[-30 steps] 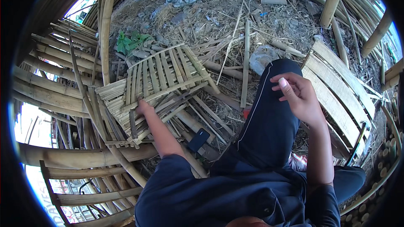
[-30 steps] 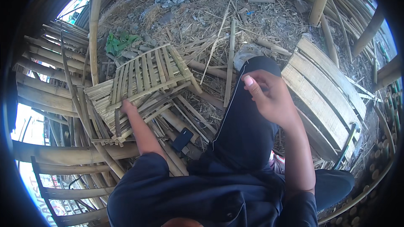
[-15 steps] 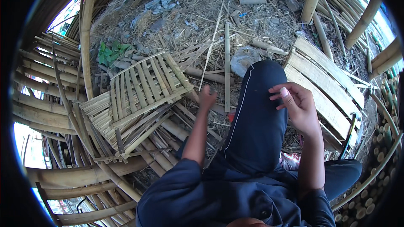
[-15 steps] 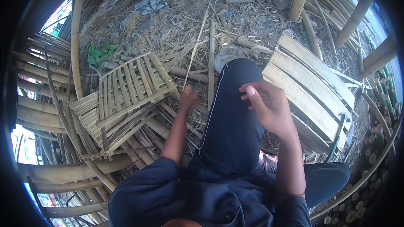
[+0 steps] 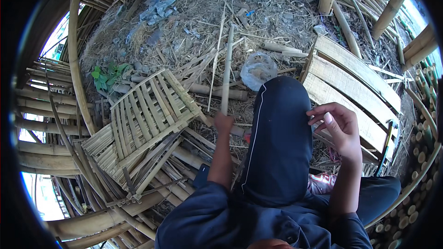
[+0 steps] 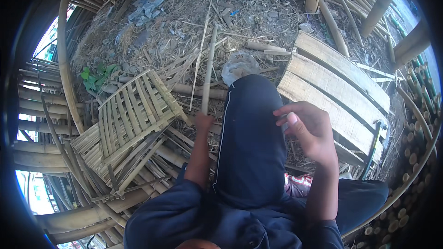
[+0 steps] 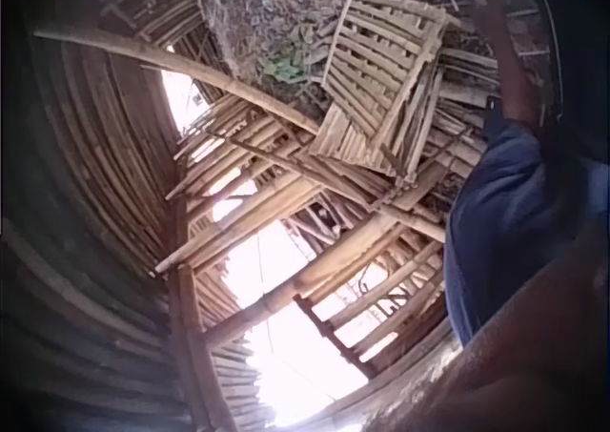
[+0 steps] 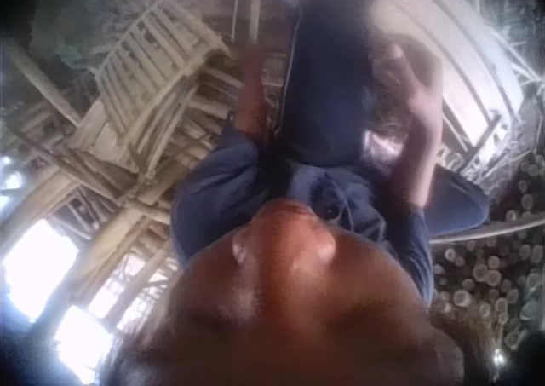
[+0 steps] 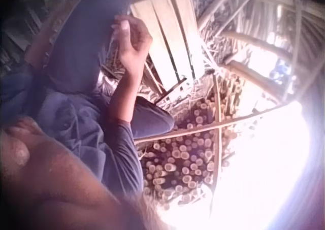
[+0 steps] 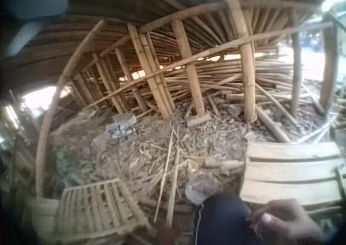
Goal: The person hammers thin bamboo slats onto a wooden crate frame and then uses a small knife to split and trim long bamboo poles.
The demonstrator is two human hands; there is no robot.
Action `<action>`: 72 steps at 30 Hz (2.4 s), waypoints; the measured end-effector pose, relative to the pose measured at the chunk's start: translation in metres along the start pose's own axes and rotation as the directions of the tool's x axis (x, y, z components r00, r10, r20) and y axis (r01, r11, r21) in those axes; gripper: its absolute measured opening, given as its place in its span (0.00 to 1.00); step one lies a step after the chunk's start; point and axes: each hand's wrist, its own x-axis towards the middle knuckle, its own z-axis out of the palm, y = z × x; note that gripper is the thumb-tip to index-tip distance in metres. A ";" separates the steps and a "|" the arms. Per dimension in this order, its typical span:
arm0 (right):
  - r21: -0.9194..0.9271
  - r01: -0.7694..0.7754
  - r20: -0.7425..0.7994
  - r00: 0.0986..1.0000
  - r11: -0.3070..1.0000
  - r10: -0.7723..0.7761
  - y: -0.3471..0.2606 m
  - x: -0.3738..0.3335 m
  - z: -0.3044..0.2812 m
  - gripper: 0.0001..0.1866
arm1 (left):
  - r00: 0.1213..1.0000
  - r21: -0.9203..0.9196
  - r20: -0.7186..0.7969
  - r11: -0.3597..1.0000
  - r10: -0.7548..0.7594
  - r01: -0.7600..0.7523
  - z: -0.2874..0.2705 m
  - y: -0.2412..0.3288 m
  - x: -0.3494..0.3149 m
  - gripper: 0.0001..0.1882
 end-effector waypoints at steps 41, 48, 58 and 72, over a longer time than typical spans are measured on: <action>0.191 -0.038 -0.179 0.981 0.981 0.073 0.005 -0.011 -0.043 0.18 | 0.935 -0.705 0.219 0.708 0.279 -0.046 -0.286 0.185 -0.060 0.12; 0.398 0.081 -0.346 0.936 0.914 0.068 -0.035 -0.013 -0.065 0.28 | 0.694 -0.783 0.466 0.622 0.549 0.035 -0.348 0.259 -0.162 0.12; 0.628 0.344 -0.470 0.882 0.699 -0.012 -0.081 0.030 -0.069 0.18 | 0.270 -0.695 0.694 0.719 0.668 0.009 -0.315 0.294 -0.242 0.13; 0.501 0.347 -0.182 0.938 0.793 -0.296 -0.096 0.018 0.025 0.22 | 0.378 -0.759 0.526 0.621 0.762 -0.195 -0.326 0.249 -0.236 0.21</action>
